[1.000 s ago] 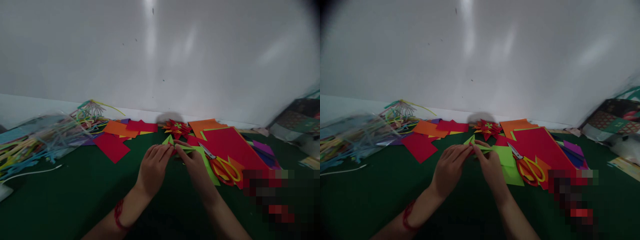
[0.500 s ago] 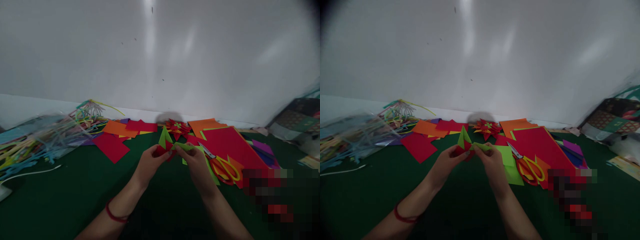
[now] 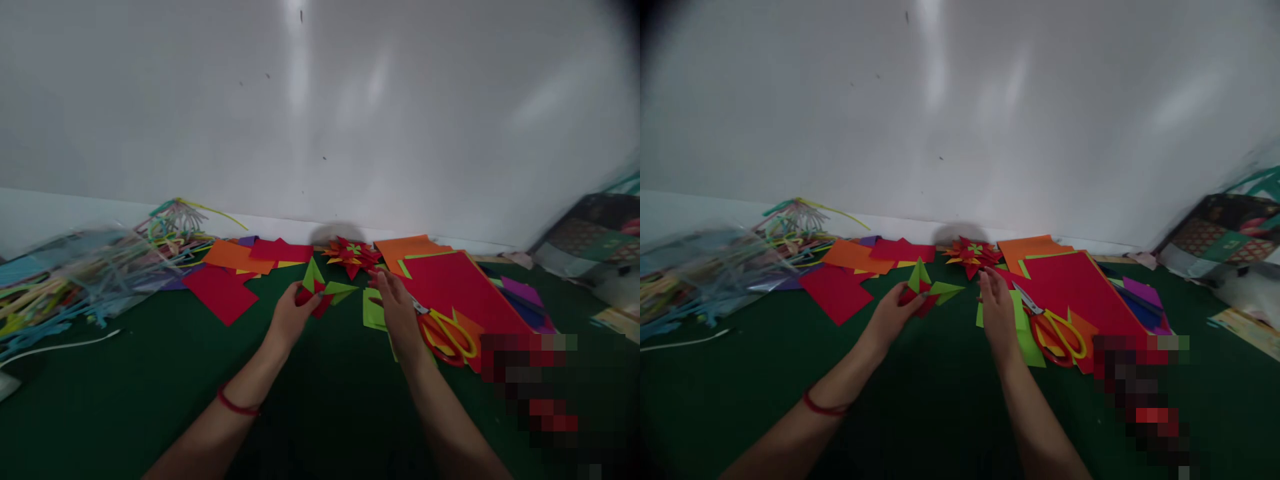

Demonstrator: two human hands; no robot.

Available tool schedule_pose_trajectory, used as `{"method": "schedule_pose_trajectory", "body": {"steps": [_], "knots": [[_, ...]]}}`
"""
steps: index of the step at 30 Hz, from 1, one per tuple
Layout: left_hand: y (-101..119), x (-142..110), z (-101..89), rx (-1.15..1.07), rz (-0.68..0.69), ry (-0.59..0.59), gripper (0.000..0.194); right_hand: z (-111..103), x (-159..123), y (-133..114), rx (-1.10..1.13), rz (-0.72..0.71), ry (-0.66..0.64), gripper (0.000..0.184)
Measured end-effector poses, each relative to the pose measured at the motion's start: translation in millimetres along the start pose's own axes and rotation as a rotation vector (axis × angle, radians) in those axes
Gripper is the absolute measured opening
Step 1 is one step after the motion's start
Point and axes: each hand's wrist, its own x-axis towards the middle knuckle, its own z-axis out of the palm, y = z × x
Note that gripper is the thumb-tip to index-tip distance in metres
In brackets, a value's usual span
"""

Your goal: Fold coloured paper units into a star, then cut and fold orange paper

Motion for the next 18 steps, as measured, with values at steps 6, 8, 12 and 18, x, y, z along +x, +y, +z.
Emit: {"method": "schedule_pose_trajectory", "body": {"steps": [6,8,12,18], "knots": [[-42.7,12.6,3.9,0.61,0.169,0.178,0.063,-46.9,30.2,44.0,-0.684,-0.099,-0.085,0.028],[-42.4,1.9,8.6,0.845,0.237,0.043,0.054,-56.9,30.0,50.7,-0.745,-0.101,-0.156,0.03],[-32.5,-24.3,22.2,1.239,0.362,-0.014,0.049,-59.9,22.4,56.7,-0.933,-0.134,-0.399,0.066],[-40.7,-45.1,37.7,1.378,0.315,-0.173,0.047,-54.8,17.8,68.6,-1.243,-0.104,-0.508,0.08]]}}
